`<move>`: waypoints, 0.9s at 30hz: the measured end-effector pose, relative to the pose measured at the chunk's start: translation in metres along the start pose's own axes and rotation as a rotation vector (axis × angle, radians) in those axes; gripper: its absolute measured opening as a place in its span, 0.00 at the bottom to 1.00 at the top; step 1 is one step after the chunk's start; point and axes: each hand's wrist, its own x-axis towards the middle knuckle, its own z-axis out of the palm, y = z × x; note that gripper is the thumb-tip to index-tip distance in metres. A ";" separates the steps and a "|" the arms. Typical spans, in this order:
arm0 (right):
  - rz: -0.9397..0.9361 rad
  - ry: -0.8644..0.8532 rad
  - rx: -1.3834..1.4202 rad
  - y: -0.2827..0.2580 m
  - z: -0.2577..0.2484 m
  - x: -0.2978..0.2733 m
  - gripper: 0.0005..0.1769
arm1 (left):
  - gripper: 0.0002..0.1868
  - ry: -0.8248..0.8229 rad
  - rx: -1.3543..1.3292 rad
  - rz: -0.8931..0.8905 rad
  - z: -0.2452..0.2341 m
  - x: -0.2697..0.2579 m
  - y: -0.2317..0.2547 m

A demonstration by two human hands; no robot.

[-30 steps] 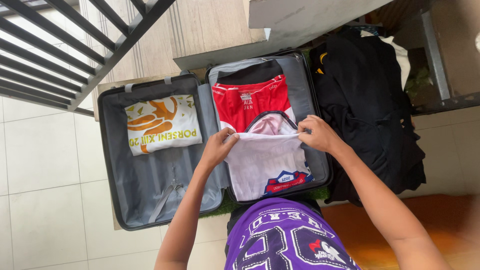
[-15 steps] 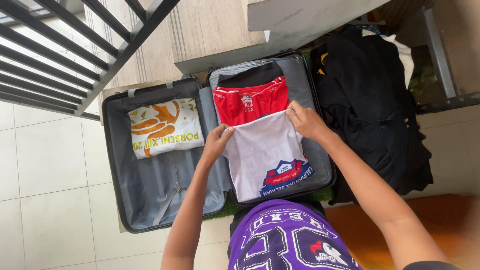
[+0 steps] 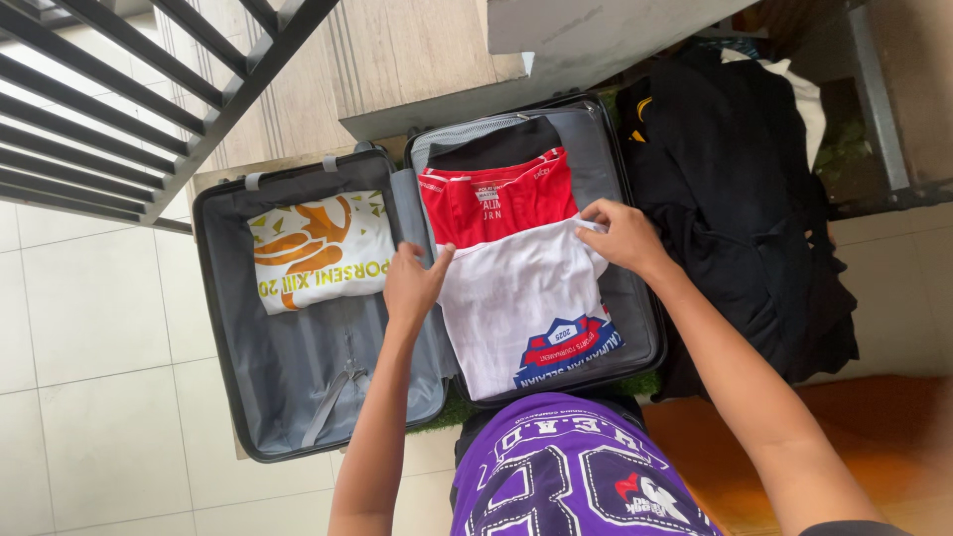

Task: The person folds shirts and places them into an open suitcase on the floor.

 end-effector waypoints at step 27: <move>0.197 0.165 0.624 0.050 0.058 -0.002 0.14 | 0.19 -0.173 -0.946 -0.235 0.060 0.000 -0.045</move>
